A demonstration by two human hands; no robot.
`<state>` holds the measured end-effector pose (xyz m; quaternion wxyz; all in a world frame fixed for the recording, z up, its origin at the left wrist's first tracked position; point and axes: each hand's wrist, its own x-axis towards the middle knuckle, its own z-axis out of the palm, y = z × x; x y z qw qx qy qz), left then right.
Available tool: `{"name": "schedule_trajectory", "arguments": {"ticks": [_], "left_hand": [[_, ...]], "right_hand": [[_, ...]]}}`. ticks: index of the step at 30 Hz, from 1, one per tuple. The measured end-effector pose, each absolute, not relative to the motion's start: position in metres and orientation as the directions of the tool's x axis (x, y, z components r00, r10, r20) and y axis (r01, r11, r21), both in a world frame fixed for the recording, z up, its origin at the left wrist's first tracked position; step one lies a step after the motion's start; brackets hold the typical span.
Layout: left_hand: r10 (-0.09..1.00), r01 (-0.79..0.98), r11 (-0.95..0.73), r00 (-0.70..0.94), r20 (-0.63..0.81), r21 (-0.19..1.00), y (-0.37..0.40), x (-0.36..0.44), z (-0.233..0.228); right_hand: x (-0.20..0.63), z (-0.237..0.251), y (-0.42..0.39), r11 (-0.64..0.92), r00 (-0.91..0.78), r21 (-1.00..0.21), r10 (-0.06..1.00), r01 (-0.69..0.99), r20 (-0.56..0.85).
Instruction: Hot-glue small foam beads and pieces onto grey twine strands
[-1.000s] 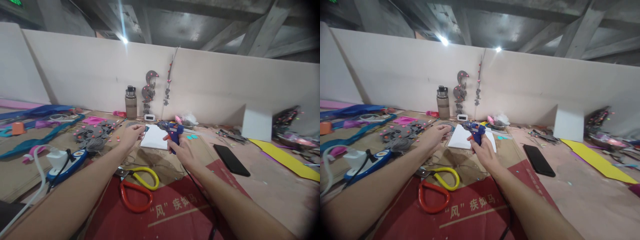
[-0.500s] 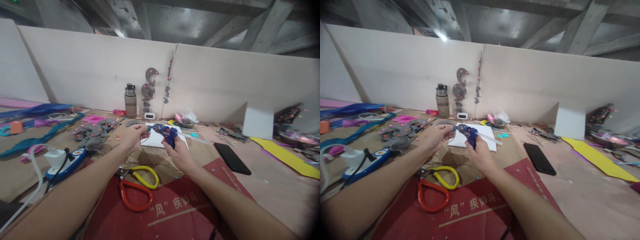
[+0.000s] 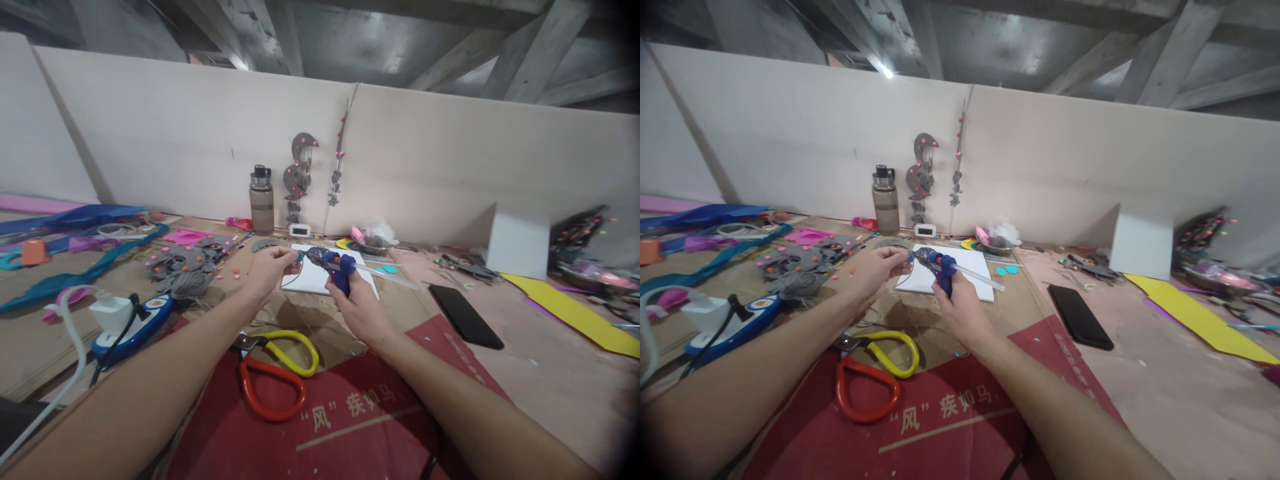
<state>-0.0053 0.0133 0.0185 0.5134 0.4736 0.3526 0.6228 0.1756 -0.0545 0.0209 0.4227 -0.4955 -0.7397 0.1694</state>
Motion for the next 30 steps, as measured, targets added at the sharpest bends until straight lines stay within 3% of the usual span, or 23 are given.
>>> {"name": "schedule_trajectory", "arguments": {"ticks": [11, 22, 28, 30], "left_hand": [[0.976, -0.292, -0.217, -0.039, 0.215, 0.932, 0.010, -0.004, 0.020], [0.977, -0.302, -0.214, -0.053, 0.208, 0.929, 0.012, -0.007, 0.020], [0.989, -0.396, -0.135, -0.105, 0.101, 0.908, 0.019, -0.014, 0.017], [0.990, -0.394, -0.120, -0.114, 0.081, 0.911, 0.020, -0.016, 0.016]], "right_hand": [[0.174, 0.022, -0.057, 0.436, -0.138, -0.645, 0.877, 0.628, 0.460], [0.175, 0.019, -0.053, 0.419, -0.104, -0.739, 0.895, 0.528, 0.433], [0.183, 0.015, -0.039, 0.290, -0.076, -0.927, 0.957, 0.237, 0.280], [0.189, 0.013, -0.030, 0.188, -0.066, -0.944, 0.982, 0.270, 0.177]]}}
